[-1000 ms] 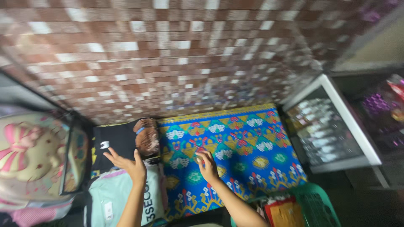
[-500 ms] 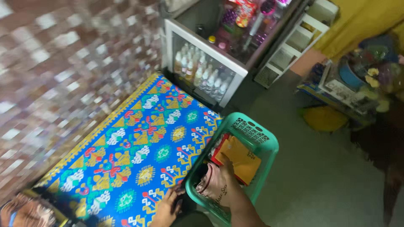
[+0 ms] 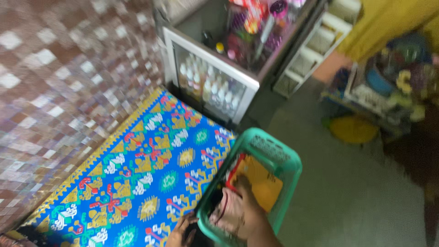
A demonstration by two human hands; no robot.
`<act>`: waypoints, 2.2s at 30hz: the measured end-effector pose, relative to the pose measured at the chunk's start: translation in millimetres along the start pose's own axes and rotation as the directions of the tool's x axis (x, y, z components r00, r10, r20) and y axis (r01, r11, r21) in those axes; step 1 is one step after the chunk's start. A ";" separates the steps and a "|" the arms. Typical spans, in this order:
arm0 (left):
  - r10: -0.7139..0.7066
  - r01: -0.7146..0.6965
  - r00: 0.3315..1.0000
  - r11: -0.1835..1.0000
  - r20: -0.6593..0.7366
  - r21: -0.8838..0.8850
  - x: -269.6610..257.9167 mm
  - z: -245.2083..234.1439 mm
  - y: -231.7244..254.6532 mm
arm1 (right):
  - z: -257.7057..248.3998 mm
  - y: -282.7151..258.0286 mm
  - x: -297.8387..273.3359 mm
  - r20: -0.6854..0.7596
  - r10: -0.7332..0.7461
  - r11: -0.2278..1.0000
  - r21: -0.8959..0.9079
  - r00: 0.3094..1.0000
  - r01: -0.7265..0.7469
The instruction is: The person folds multiple shirts one by one on a patterned table, smoothing and aligning each before stacking them. Items handled include a light blue shirt, a black shirt, a yellow shirt, a red shirt, a white shirt, and a pink shirt.
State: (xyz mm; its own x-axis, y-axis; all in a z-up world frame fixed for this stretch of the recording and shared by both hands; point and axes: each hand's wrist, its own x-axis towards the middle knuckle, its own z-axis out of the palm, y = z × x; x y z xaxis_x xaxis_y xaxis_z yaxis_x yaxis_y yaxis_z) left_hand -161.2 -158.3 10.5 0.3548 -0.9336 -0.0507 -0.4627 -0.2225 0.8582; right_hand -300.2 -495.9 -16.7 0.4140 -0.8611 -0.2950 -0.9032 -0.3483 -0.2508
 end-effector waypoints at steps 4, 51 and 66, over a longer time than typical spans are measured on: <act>-0.038 0.038 0.999 0.998 0.018 -0.053 25.0 0.7 -4.1 | -6.7 -18.4 -6.0 -0.238 0.175 0.923 0.378 0.955 -0.075; 0.320 -0.717 0.683 0.466 -0.656 -0.519 -247.6 -209.0 206.6 | -86.3 -319.1 -307.5 0.201 -0.707 -0.002 0.958 -0.678 0.285; 0.221 -0.061 0.900 0.917 -0.375 0.394 -136.5 -330.0 248.8 | -295.8 -120.2 -87.6 -0.719 -0.650 0.057 0.276 0.245 0.959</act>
State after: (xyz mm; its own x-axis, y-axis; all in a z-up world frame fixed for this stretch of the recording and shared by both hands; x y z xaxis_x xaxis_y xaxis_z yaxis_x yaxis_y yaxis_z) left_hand -56.7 6.5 399.5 0.5219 -0.7843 0.3355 -0.7660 -0.2577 0.5889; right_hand -261.4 -488.2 312.0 0.6077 -0.2509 0.7534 0.3773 -0.7436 -0.5520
